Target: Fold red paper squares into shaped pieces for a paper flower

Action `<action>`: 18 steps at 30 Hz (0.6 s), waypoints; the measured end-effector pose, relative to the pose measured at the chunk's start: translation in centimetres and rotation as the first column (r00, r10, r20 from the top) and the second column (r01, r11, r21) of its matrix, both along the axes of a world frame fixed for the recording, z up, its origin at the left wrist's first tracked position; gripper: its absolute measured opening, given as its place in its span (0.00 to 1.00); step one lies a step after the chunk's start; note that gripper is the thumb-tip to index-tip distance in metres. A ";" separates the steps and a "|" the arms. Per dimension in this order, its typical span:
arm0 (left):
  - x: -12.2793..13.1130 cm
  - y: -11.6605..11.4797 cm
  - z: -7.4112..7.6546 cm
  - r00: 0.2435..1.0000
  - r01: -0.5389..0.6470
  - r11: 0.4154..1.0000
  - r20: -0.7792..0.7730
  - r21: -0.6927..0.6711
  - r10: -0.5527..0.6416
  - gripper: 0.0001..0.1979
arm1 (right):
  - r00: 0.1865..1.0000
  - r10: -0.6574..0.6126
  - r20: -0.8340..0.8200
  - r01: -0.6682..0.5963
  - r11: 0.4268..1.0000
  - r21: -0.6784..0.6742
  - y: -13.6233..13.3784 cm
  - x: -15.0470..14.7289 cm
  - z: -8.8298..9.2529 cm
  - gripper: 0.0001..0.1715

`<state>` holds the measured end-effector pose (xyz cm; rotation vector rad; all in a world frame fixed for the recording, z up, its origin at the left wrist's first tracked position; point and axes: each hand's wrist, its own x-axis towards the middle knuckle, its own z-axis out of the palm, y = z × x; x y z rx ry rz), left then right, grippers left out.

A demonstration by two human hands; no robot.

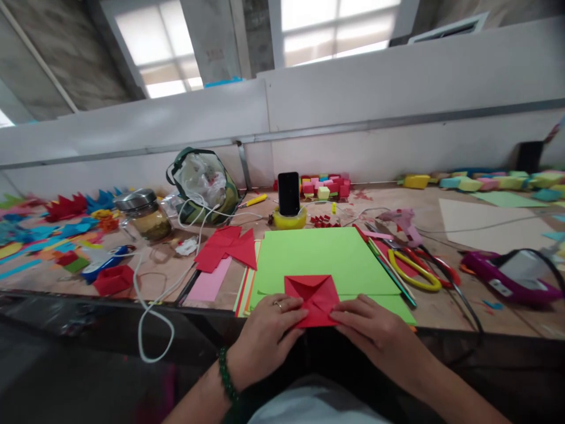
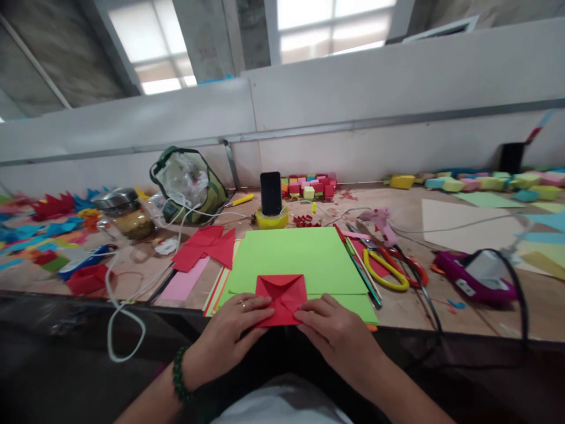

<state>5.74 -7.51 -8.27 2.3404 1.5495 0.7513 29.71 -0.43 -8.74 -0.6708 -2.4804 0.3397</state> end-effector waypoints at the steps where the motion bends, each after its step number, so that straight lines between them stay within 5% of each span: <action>1: 0.0 0.1 -0.1 0.999 -0.001 1.000 0.049 0.000 0.001 0.13 | 0.999 -0.007 -0.038 0.005 0.998 -0.059 0.0 0.0 0.1 0.15; 4: -0.1 0.4 0.6 0.982 0.012 1.000 0.188 -0.015 -0.009 0.12 | 0.989 -0.004 -0.150 -0.044 0.948 -0.314 0.2 -0.3 0.7 0.14; 8: -1.2 2.7 4.4 0.973 -0.001 0.996 0.230 0.088 -0.019 0.10 | 0.922 -0.170 -0.349 -0.093 0.777 -0.622 2.4 -1.2 3.5 0.14; 11: -3.0 6.9 7.9 0.942 -0.130 0.963 0.334 0.237 0.045 0.21 | 0.794 -0.283 -0.537 -0.049 0.852 -0.521 6.1 -2.3 7.1 0.17; 13: -3.9 10.3 9.4 0.893 -0.191 0.963 0.442 0.192 0.089 0.35 | 0.733 -0.246 -0.634 -0.034 0.918 -0.396 9.1 -3.2 9.4 0.16; 16: -4.4 14.8 9.9 0.818 -0.044 0.995 0.568 -0.087 0.086 0.46 | 0.668 -0.179 -0.722 -0.026 0.964 -0.263 12.9 -4.9 11.2 0.14; 18: -4.4 16.9 9.3 0.747 0.114 0.972 0.663 -0.204 0.052 0.53 | 0.705 -0.134 -0.696 -0.017 0.979 -0.205 14.7 -6.0 11.0 0.13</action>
